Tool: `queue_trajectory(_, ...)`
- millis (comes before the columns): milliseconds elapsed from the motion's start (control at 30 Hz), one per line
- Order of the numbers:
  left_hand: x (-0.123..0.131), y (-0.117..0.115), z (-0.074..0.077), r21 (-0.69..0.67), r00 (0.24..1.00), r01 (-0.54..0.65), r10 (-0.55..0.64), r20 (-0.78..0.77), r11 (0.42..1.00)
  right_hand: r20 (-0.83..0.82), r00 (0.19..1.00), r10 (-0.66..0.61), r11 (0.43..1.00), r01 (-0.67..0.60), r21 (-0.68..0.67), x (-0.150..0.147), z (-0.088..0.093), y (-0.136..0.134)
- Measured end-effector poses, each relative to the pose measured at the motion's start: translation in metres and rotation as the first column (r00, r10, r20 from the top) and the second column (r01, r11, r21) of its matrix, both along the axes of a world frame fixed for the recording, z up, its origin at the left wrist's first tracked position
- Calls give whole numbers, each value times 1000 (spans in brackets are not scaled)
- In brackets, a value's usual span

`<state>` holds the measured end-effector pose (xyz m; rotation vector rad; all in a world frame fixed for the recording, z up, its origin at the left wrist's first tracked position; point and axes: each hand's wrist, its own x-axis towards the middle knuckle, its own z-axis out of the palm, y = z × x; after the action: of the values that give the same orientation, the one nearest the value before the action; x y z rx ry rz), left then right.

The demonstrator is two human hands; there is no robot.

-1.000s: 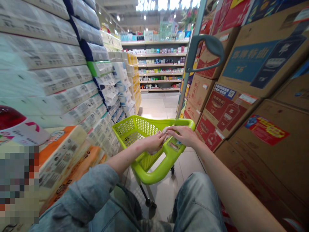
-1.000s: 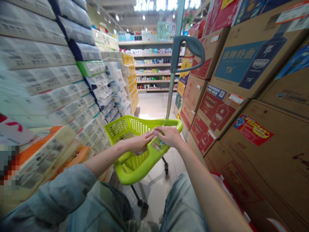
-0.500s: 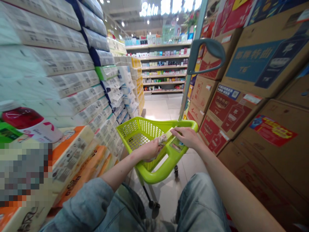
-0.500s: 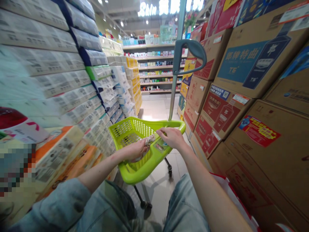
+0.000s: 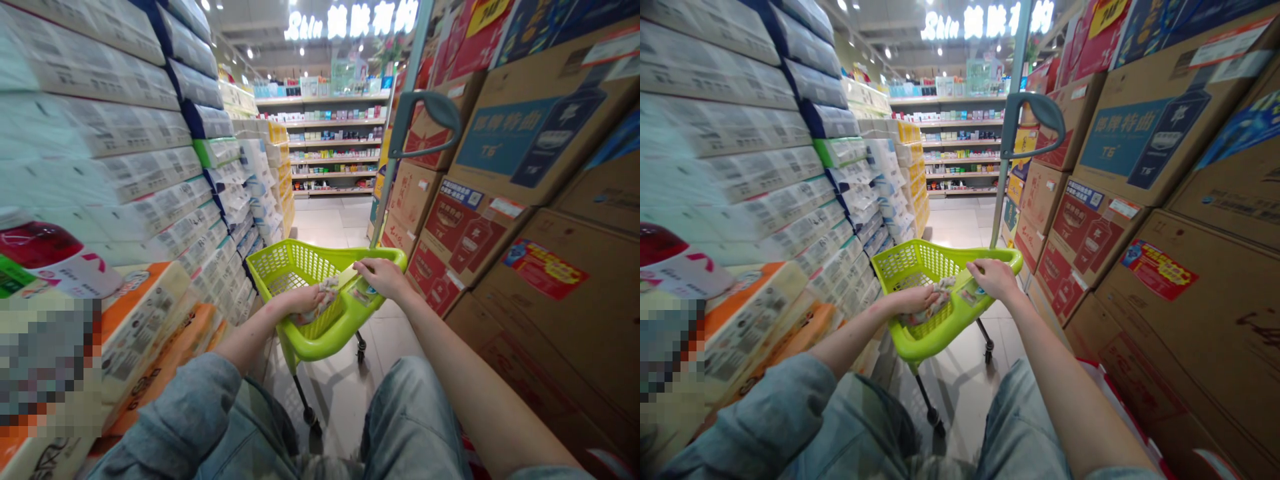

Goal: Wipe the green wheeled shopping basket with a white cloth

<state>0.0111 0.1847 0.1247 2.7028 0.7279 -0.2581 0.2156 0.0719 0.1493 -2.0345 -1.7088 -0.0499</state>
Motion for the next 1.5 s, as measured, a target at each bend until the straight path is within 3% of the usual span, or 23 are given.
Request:
queue_trajectory(133, -27, 6, 7, -93, 986, 3, -19, -165, 996, -21, 1000, -7, 1000, 8, 8, 4, -2, 3)
queue_trajectory(267, -37, 10, 7, -141, 987, 0, -23, -161, 990, -25, 1000, -7, 1000, 8, 6, 2, -3, 2)
queue_trajectory(433, -24, 5, 1, -57, 999, -46, 44, -29, 997, -19, 999, -43, 999, 42, -9, -3, -1, 0)
queue_trajectory(600, -11, -3, -4, 135, 990, -137, 140, -9, 981, -27, 995, -91, 996, 91, -22, -6, 0, 2)
queue_trajectory(700, -9, -5, 0, 178, 989, -138, 146, -27, 974, -31, 993, -110, 994, 109, -21, -6, 0, 4)
queue_trajectory(767, -13, -3, 6, 123, 992, -94, 104, -74, 988, -42, 992, -117, 993, 116, -13, -5, -1, 5)
queue_trajectory(867, -25, 0, 16, -62, 987, 1, -11, -161, 998, -66, 990, -121, 993, 121, -3, -4, -3, 6)
queue_trajectory(967, -33, 2, 20, -134, 977, 16, -44, -208, 991, -80, 990, -115, 993, 116, 10, -2, -4, 6)
queue_trajectory(1167, -35, 8, 8, -166, 996, -42, 29, -80, 985, -107, 988, -108, 994, 109, 4, -5, -1, 4)
queue_trajectory(1333, -30, 14, -6, -82, 994, -98, 101, 40, 992, -99, 985, -141, 990, 142, -1, -9, 2, 1)
queue_trajectory(1500, -22, 12, -8, 52, 991, -115, 110, 77, 992, -101, 981, -166, 986, 166, -7, -9, 3, -2)
